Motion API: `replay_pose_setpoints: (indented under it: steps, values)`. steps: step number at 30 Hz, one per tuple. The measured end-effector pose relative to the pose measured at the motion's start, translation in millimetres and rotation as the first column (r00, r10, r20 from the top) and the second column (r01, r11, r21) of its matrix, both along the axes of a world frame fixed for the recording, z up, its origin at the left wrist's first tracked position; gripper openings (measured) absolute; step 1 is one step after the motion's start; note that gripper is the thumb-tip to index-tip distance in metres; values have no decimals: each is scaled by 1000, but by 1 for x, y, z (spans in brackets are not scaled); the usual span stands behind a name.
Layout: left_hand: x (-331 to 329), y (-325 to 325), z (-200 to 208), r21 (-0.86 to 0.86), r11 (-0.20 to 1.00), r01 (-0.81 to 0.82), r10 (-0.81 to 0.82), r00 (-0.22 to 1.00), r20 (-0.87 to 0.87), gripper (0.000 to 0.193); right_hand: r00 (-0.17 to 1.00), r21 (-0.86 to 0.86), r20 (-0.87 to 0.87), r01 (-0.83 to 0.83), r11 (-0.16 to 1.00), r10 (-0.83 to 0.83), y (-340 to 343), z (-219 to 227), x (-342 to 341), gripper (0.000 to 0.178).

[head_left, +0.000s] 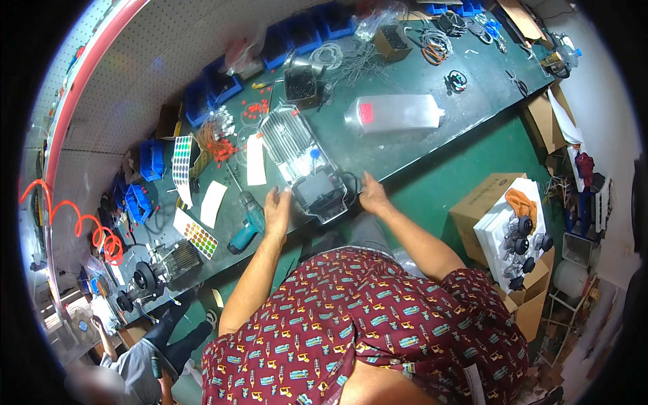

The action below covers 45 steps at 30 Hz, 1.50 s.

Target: The person unpacks a white plastic housing and a metal heatsink from packaging. They apply a sticker to the housing, then use a cordless drill to fasten the heatsink to the housing. The person also handles a small black component and a plastic bag of parts.

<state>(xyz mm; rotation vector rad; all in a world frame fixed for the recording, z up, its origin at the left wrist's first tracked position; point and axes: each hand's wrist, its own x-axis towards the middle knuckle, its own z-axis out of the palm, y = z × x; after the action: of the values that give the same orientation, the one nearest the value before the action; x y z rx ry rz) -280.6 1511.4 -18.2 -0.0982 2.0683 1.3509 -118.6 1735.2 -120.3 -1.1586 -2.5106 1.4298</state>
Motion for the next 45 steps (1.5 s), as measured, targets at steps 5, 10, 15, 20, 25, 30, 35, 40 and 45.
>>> replay_pose_setpoints:
  steps: [5,10,15,20,25,30,35,40,45]
  values:
    - [7,0,-23,-7,1000,-5,4,997,-73,97,986,-413,-164,-48,910,-22,23,37,-40,31]
    - [13,24,1,21,1000,13,-14,999,37,109,971,-446,-223,-185,876,91,41,17,-63,23]
    - [13,17,-39,-84,996,34,-41,995,-90,107,953,-48,143,-262,964,266,28,30,-83,18]
    - [16,20,-29,-92,996,20,-33,988,-150,106,950,-255,-220,-277,926,223,37,-17,-67,21]
    - [11,42,10,-331,934,134,-304,784,-541,95,942,-145,-237,-275,951,236,47,18,-64,29]
    - [3,139,49,-24,920,390,-329,741,-585,65,822,35,-493,349,937,-287,164,39,-45,22]
    - [-41,239,-48,-42,937,347,-349,928,-134,79,806,468,-341,591,657,-483,326,-29,3,45]
    - [-53,291,-89,-114,972,207,-183,964,193,85,873,-11,-79,481,876,-481,368,-52,28,50]
    - [-64,288,-112,25,991,129,-131,986,104,67,731,-266,-97,635,726,-675,356,-44,35,40]
